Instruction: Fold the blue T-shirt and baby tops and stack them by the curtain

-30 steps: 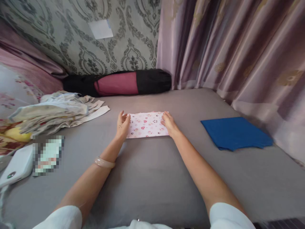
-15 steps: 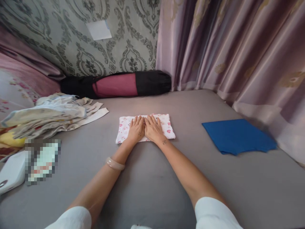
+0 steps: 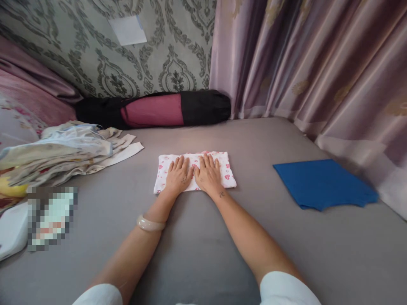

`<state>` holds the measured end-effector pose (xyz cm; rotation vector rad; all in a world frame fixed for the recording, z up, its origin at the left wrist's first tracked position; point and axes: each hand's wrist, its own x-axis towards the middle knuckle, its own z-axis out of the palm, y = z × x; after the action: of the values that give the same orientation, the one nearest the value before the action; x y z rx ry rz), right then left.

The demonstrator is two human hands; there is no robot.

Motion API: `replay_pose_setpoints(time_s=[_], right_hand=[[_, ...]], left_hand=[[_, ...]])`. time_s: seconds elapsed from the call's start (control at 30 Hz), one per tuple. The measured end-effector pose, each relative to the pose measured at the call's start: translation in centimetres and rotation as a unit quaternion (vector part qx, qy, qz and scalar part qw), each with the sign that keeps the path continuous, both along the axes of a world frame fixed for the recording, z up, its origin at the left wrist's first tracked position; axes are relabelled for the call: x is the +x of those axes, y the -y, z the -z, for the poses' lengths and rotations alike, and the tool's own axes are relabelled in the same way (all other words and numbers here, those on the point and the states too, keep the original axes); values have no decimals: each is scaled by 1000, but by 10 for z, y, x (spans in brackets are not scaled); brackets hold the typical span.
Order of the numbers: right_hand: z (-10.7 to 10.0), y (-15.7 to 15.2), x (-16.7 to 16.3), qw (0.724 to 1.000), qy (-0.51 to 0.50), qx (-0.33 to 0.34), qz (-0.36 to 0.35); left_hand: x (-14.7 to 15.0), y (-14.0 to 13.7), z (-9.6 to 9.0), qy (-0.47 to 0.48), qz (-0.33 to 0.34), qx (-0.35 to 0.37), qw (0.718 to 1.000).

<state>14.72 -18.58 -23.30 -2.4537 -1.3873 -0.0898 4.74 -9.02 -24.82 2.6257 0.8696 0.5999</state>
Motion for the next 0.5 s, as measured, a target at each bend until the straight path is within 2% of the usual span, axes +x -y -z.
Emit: replay_pose_setpoints(time_s=[0.23,0.5], right_hand=[[8,6,12,998,-1,26,62],[10,15,27,994,-11,37,99]], left_hand=[[-11,-9,-3,14,-60,-35,998],[-25,-21,-8,-23,-104,-23,994]])
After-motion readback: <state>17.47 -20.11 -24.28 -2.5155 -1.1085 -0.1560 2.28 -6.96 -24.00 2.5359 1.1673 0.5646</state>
